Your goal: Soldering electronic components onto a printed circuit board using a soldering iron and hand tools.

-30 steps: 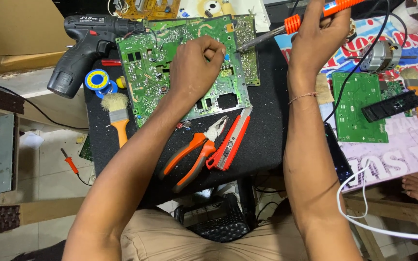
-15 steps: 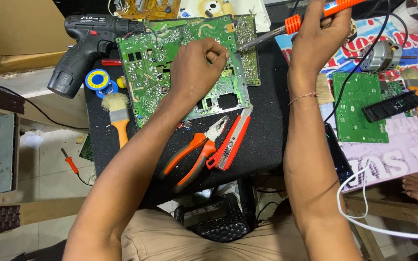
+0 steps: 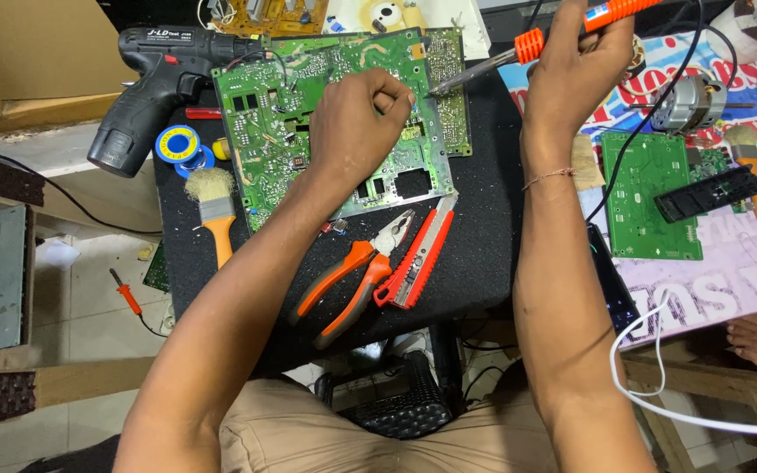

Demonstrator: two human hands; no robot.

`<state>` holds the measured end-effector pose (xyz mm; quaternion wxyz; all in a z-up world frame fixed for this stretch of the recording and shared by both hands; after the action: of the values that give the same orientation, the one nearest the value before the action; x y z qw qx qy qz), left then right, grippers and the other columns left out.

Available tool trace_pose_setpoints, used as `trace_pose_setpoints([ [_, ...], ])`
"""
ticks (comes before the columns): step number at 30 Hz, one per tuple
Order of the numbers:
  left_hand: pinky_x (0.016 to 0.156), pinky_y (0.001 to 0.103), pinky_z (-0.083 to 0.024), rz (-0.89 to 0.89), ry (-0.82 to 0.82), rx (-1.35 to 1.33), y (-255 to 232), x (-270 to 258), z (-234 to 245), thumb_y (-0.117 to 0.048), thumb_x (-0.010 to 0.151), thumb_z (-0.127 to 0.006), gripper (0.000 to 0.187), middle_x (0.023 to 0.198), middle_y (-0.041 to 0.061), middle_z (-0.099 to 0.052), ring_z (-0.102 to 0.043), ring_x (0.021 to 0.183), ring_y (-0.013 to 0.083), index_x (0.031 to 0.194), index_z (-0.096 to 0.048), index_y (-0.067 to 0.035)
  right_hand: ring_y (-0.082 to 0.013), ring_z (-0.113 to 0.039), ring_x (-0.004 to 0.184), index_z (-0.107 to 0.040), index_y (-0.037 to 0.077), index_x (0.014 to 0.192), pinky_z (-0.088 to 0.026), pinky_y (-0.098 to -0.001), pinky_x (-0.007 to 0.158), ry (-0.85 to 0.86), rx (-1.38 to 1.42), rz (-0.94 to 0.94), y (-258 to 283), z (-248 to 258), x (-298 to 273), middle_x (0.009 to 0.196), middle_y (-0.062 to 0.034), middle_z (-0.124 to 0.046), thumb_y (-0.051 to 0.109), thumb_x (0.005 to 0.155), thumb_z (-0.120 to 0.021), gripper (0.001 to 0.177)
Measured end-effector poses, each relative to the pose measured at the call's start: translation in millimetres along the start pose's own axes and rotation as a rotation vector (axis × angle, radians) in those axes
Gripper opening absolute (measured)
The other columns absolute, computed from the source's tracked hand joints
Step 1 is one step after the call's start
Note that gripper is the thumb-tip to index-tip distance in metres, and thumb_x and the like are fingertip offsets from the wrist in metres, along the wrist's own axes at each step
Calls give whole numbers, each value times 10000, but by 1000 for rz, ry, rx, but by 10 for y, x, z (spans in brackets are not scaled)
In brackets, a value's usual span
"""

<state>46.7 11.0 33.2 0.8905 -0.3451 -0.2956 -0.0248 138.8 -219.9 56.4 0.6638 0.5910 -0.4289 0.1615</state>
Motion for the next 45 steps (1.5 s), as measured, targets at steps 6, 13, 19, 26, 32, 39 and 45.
trace_pose_setpoints([
  [6, 342, 238, -395, 13, 8, -11, -10, -2, 10, -74, 854, -701, 81, 604, -20, -710, -496, 369, 62, 804, -763, -86, -62, -405, 446, -574, 72, 919, -336, -226, 395, 22, 22, -29, -5, -12, -2, 598, 37, -454, 198, 1051, -607, 186],
  [13, 366, 206, -386, -12, -12, -82, 34, 23, 22, -62, 897, -716, 104, 494, -58, -552, -407, 357, 46, 797, -746, -57, -63, -387, 490, -547, 82, 900, -345, -233, 436, 16, -7, -40, -33, -3, -10, 643, 38, -434, 219, 1045, -607, 209],
  [19, 416, 228, -441, 25, -59, -174, -24, 81, 227, -63, 901, -693, 100, 593, 2, -635, -506, 448, 66, 809, -726, -40, -72, -379, 478, -535, 79, 871, -351, -252, 422, -33, -86, -18, -66, 6, 37, 637, 37, -450, 218, 1038, -621, 234],
  [26, 421, 208, -352, 46, -123, -180, -263, 27, 769, -84, 896, -723, 74, 594, -45, -582, -420, 467, 39, 880, -767, -28, -90, -397, 518, -519, 84, 868, -360, -244, 468, -41, -44, -5, -34, 21, 30, 688, 25, -456, 153, 1047, -599, 208],
  [32, 460, 256, -373, 84, 104, -24, -366, -554, 1197, -65, 874, -719, 85, 710, 14, -685, -459, 515, 90, 930, -782, -55, -84, -422, 523, -532, 70, 907, -373, -233, 476, -33, 43, -45, 15, 14, 45, 705, 14, -493, 120, 1066, -587, 176],
  [39, 757, 396, -543, 174, 477, 263, -307, -1300, 1143, -229, 899, -697, 274, 1027, 65, -622, -651, 839, 264, 1144, -757, -122, -85, -426, 499, -525, 48, 937, -368, -240, 442, -15, 121, -57, 22, 7, 29, 699, -6, -516, 125, 1075, -588, 170],
  [45, 758, 397, -525, 126, 252, 283, -305, -1388, 1089, -239, 900, -736, 159, 921, 50, -635, -644, 847, 261, 975, -745, -99, -77, -428, 504, -537, 50, 942, -382, -229, 441, -30, 90, -77, 20, 32, 25, 711, 6, -512, 124, 1067, -589, 155],
])
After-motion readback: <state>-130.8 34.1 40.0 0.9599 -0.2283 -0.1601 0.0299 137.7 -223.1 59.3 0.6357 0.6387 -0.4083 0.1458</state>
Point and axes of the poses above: each hand's wrist, its own x-axis towards the middle knuckle, its own z-axis out of the back of the hand, y = z × x, the point moved 6 cm from there along x, towards the middle knuckle
